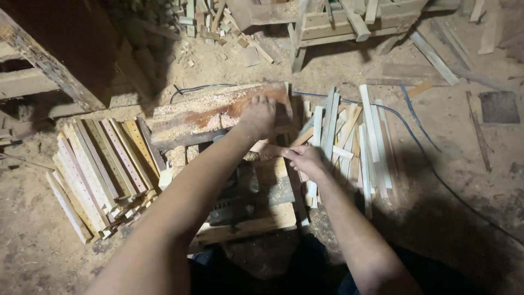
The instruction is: Drilling holes into small wooden slats using a bench-mounted drill and a positioning jig.
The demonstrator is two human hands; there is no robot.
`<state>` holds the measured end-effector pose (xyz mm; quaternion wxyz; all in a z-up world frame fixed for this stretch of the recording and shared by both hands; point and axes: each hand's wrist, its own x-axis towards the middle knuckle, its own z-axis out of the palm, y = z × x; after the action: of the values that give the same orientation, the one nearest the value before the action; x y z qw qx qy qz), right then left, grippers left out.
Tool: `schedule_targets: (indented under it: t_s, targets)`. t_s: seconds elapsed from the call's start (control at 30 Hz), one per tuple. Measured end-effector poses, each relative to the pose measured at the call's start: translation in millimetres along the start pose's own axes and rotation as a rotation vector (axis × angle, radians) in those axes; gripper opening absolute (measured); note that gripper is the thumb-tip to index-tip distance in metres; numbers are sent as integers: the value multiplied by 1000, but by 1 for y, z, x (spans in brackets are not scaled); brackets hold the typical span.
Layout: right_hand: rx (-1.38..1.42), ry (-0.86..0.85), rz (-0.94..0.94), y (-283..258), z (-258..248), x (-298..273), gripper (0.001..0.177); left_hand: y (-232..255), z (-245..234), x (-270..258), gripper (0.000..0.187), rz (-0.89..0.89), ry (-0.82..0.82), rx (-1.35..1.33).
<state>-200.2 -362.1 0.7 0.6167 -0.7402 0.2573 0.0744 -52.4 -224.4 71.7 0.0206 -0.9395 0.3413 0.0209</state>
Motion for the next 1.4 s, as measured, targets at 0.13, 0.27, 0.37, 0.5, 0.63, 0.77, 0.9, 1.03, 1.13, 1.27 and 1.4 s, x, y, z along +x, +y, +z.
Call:
schedule_targets:
  t_s: [0.13,0.27,0.37,0.5,0.63,0.77,0.9,1.03,1.13,1.27,1.4]
  targets:
    - [78,-69,52,-4,-9,7,53,-2,6,11,85,-69,-118,16]
    - [127,-168,142,-9,-25,12,51,-6,24,18,96,-67,-148,81]
    - [173,-202,178,-5,-35,18,49,-9,40,17,103,-51,-93,137]
    - [223,-168,221,-31,-46,2,43,-6,3,5,105,-81,-178,69]
    - [213,-198,239,-22,-44,3,47,-20,3,16,114,-87,-225,-40]
    - [154,-272,284,-5,-35,8,56,-21,-23,9,139,-100,-306,23]
    - [123,-292,270,-12,-34,5,55,-26,-33,10,146,-128,-375,-47]
    - [119,-279,269,-11,-34,7,54,-44,-9,28,160,-116,-413,-61]
    - [77,-308,285,-8,-30,4,59,-47,-5,27,157,-119,-443,-78]
    - [-89,-229,226,-37,-21,-14,61,-58,1,31,162,-110,-454,-64]
    - [-48,-115,183,-76,-22,-44,38,-61,-6,24,158,-86,-412,-175]
